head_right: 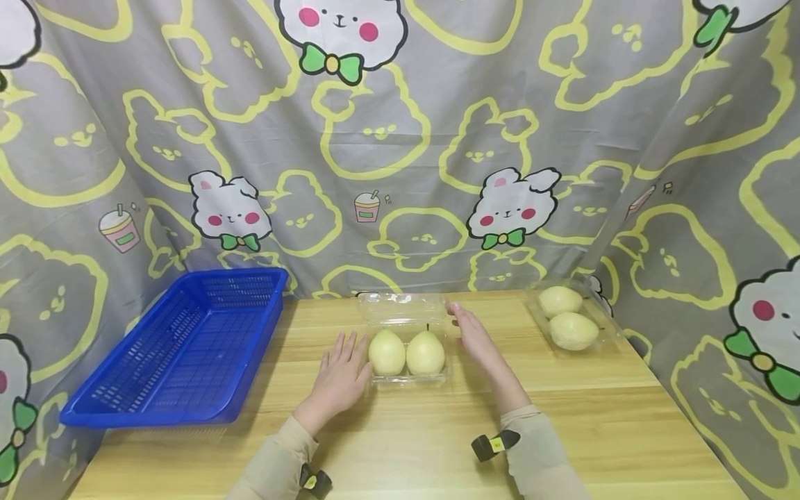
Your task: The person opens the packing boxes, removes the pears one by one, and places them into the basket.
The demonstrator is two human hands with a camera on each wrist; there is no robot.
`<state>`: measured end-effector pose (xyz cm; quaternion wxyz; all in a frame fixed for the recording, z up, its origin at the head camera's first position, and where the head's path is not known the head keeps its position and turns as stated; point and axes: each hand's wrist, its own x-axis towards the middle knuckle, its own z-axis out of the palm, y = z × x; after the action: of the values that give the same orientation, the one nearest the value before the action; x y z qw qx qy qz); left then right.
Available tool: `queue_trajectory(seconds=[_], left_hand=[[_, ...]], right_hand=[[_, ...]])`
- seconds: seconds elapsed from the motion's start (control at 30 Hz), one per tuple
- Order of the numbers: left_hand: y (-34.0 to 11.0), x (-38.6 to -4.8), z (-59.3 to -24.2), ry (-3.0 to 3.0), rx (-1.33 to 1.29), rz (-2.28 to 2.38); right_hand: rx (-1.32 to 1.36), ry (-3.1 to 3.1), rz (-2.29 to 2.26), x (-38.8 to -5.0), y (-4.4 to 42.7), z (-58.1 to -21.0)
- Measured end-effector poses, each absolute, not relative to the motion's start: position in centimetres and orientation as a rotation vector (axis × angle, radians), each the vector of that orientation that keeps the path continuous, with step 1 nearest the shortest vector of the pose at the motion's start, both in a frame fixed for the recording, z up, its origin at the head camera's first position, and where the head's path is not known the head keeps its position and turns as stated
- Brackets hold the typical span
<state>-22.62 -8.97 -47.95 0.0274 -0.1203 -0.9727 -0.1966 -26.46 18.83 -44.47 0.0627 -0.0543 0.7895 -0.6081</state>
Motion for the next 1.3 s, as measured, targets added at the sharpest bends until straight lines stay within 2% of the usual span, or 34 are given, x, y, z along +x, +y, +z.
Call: queue_trajectory(seconds=[0.43, 1.3], left_hand=[[-9.0, -22.6, -47.8, -3.019, -0.37, -0.623], [-8.9, -22.6, -48.0, -3.025, -0.367, -0.677]], right_hand=[[-0.322, 2.385, -1.865, -27.4, 19.2, -46.1], [-0.375, 2.293, -1.983, -29.0, 19.2, -48.0]])
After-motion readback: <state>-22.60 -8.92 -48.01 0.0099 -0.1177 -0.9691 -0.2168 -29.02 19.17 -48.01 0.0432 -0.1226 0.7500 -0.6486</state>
